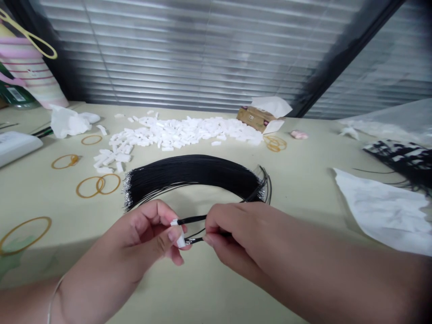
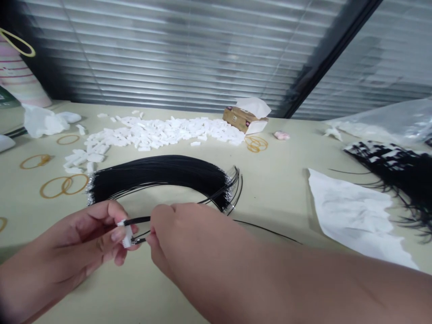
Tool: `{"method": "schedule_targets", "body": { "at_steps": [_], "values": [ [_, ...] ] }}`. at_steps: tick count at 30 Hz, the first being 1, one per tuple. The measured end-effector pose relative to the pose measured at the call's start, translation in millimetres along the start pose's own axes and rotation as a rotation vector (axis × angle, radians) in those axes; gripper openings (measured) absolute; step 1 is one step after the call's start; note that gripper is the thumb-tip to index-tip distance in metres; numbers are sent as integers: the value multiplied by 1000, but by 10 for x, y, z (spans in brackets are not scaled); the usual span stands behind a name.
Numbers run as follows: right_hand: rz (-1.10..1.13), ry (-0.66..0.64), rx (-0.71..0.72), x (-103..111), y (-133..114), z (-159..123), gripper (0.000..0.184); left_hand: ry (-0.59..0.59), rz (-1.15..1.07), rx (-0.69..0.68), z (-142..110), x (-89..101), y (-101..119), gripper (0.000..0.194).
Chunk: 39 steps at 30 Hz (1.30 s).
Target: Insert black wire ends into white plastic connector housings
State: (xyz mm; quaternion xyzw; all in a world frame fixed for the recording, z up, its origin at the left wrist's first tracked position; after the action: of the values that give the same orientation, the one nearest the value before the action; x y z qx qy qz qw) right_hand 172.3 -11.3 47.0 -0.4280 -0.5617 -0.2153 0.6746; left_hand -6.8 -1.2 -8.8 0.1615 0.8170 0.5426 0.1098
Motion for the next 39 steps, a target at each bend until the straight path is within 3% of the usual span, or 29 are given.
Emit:
{"method": "schedule_targets", "body": {
  "at_steps": [4, 9, 16, 21, 25, 30, 35, 39],
  "values": [
    [15, 70, 28, -53, 44, -15, 28, -9, 20, -25, 7, -1, 18, 16],
    [50, 55, 36, -78, 58, -14, 25, -8, 70, -66, 30, 15, -19, 21],
    [127, -28, -129, -79, 52, 8, 21, -15, 48, -100, 29, 3, -15, 18],
    [179, -20, -42, -88, 38, 28, 20, -12, 29, -95, 47, 3, -4, 16],
    [203, -21, -197, -98, 15, 14, 22, -55, -70, -56, 66, 13, -4, 18],
    [438, -74, -273, -92, 63, -30, 18, -181, -205, 27, 68, 12, 21, 16],
    [644, -118, -264, -124, 125, -48, 12, -159, -261, 44, 55, -17, 81, 14],
    [659, -82, -238, -146, 123, -41, 14, -152, -237, 12, 61, -11, 77, 14]
  ]
}}
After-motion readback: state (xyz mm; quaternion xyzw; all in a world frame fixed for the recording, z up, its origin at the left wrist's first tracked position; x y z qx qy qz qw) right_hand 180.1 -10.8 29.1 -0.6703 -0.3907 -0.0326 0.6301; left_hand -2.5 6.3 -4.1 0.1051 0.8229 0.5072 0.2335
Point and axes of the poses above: each hand's wrist, its own z-axis towards the middle knuckle, its own x-axis out of the back of the hand, y = z × x, the point moved 1 cm from there along z, towards the middle knuckle, and after that the axes turned 4 degrees about y, right-handed, at the moved point
